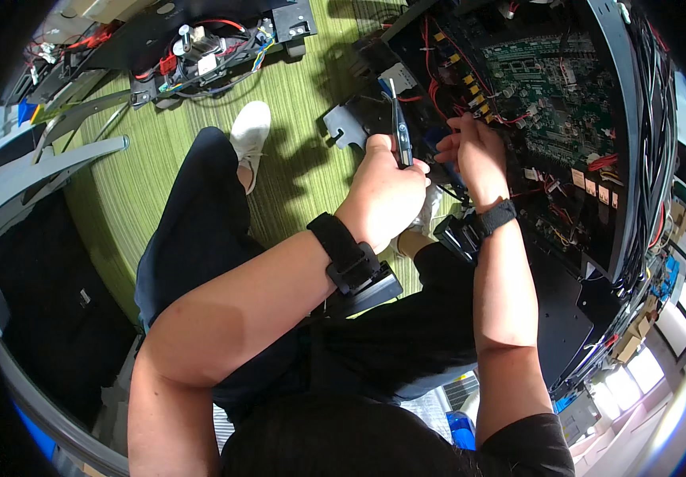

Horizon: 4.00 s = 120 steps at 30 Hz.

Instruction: Repairing an electromechanical robot base by managing internal wiring and connectors.

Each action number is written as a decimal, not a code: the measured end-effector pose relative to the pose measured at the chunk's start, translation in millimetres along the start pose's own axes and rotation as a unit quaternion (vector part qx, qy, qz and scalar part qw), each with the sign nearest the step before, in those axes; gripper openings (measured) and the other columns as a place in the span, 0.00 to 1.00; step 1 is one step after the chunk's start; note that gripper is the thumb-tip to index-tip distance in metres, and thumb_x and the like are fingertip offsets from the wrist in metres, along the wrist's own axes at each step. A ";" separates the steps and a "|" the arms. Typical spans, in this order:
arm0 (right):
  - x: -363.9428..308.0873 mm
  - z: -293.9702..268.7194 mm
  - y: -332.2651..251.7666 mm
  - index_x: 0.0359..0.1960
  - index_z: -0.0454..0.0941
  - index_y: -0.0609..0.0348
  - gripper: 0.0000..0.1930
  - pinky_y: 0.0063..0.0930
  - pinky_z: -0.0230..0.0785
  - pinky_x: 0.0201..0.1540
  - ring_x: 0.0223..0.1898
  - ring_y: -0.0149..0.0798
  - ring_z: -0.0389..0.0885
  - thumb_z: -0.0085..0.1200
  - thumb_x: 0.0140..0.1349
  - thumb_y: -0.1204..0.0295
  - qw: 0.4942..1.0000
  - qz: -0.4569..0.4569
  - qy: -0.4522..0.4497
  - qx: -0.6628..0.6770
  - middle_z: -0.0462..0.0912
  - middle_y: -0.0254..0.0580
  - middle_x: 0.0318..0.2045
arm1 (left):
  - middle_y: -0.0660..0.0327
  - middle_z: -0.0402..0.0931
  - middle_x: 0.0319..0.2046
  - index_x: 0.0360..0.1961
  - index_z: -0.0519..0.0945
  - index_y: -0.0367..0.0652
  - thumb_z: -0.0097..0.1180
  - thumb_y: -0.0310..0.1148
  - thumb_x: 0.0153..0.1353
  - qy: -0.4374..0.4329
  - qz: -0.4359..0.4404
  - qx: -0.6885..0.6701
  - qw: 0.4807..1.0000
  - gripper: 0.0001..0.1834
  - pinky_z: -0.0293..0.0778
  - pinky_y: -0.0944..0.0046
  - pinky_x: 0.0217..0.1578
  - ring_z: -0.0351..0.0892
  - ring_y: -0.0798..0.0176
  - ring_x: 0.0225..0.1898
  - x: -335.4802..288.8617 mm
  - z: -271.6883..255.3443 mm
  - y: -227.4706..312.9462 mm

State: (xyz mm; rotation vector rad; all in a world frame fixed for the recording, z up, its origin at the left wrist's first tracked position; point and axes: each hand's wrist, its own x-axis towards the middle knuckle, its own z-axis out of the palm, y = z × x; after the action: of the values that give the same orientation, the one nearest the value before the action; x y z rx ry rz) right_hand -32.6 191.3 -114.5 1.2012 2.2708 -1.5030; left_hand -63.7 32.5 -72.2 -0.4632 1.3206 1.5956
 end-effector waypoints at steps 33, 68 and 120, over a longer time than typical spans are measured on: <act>-25.4 40.2 -34.8 0.31 0.72 0.64 0.24 0.23 0.67 0.22 0.21 0.32 0.76 0.35 0.68 0.53 0.951 0.166 -0.057 0.252 0.78 0.42 0.23 | 0.57 0.71 0.39 0.50 0.62 0.35 0.47 0.20 0.60 -0.031 0.036 -0.029 0.998 0.16 0.74 0.69 0.38 0.74 0.68 0.36 5.2 -3.3 2.4; -3.8 -4.9 10.2 0.40 0.66 0.60 0.18 0.30 0.72 0.38 0.36 0.38 0.78 0.30 0.71 0.57 0.937 0.102 -0.124 0.311 0.79 0.54 0.41 | 0.58 0.75 0.35 0.54 0.66 0.31 0.43 0.23 0.61 -0.003 0.066 0.112 0.991 0.19 0.69 0.72 0.30 0.72 0.73 0.29 33.8 40.4 -35.5; 2.0 -1.0 32.8 0.48 0.69 0.64 0.17 0.31 0.70 0.42 0.38 0.36 0.76 0.30 0.70 0.66 0.950 0.111 -0.117 0.266 0.77 0.44 0.38 | 0.45 0.55 0.61 0.64 0.42 0.26 0.37 0.13 0.49 -0.051 0.016 -0.104 0.993 0.39 0.53 0.69 0.61 0.53 0.57 0.65 21.5 30.3 -13.8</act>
State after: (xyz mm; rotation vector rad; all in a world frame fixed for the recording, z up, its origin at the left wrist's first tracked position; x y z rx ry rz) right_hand -10.8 198.8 -138.0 1.2583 1.5657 -2.1048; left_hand -53.2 68.2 -86.0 -0.4823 1.0944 1.7699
